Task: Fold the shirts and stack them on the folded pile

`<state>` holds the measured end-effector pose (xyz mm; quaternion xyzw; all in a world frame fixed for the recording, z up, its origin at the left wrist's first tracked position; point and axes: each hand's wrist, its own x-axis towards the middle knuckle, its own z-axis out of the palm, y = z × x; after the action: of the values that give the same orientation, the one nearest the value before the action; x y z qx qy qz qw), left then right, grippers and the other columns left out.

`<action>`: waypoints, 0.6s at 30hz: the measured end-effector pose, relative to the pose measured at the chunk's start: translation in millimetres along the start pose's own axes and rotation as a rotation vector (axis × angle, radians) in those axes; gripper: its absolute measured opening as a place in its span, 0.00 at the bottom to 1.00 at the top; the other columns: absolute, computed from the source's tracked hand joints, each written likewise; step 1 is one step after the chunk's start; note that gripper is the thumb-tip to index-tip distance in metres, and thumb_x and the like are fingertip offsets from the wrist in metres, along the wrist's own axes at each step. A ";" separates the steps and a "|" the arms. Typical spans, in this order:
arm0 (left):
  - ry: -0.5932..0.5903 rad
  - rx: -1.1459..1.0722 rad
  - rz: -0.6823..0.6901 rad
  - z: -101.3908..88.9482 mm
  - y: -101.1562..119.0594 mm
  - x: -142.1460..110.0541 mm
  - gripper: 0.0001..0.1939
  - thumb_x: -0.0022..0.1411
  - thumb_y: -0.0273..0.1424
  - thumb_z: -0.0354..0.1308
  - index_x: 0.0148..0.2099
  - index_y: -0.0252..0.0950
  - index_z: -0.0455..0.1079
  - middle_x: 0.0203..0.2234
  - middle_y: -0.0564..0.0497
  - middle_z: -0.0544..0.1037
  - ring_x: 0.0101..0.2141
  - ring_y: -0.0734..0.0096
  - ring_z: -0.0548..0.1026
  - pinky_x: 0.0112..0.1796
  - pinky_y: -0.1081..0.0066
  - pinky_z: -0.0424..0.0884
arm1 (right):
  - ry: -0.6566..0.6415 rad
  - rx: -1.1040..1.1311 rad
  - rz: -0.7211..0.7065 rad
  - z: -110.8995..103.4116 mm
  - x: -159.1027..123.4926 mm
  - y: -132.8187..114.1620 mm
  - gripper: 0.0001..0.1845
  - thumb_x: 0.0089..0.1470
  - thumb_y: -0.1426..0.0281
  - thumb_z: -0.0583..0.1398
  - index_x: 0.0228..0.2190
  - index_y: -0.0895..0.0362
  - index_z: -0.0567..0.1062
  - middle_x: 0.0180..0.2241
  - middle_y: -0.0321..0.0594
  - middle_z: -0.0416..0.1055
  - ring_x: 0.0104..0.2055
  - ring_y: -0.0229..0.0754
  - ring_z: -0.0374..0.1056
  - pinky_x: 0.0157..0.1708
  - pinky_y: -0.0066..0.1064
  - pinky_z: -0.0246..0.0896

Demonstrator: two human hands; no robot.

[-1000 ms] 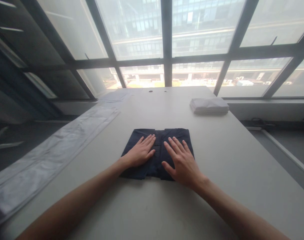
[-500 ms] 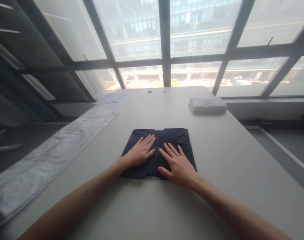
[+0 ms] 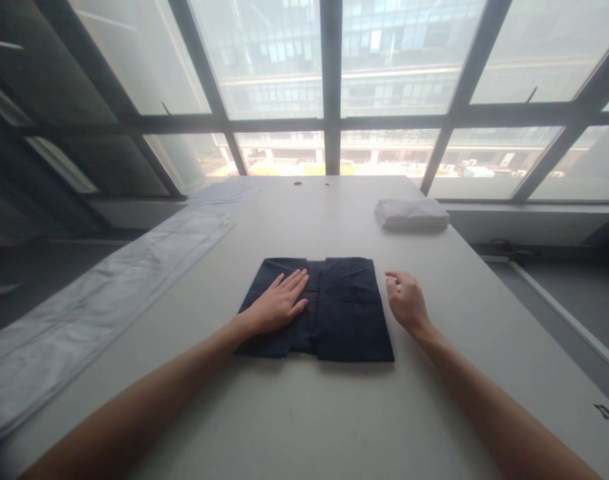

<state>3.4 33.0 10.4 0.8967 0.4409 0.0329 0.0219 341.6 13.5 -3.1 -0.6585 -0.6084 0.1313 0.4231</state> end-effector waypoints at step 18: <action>0.001 0.015 -0.007 0.9 -2.0 0.3 0.33 0.74 0.46 0.37 0.74 0.34 0.48 0.72 0.45 0.48 0.71 0.61 0.44 0.67 0.55 0.42 | -0.217 -0.083 0.138 -6.0 -10.9 -22.8 0.17 0.56 0.66 0.57 0.45 0.59 0.78 0.35 0.47 0.78 0.32 0.46 0.74 0.37 0.39 0.71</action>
<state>2.1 34.4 9.3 0.8954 0.4441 0.0300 0.0152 327.5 -1.1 13.1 -0.6975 -0.6088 0.2054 0.3173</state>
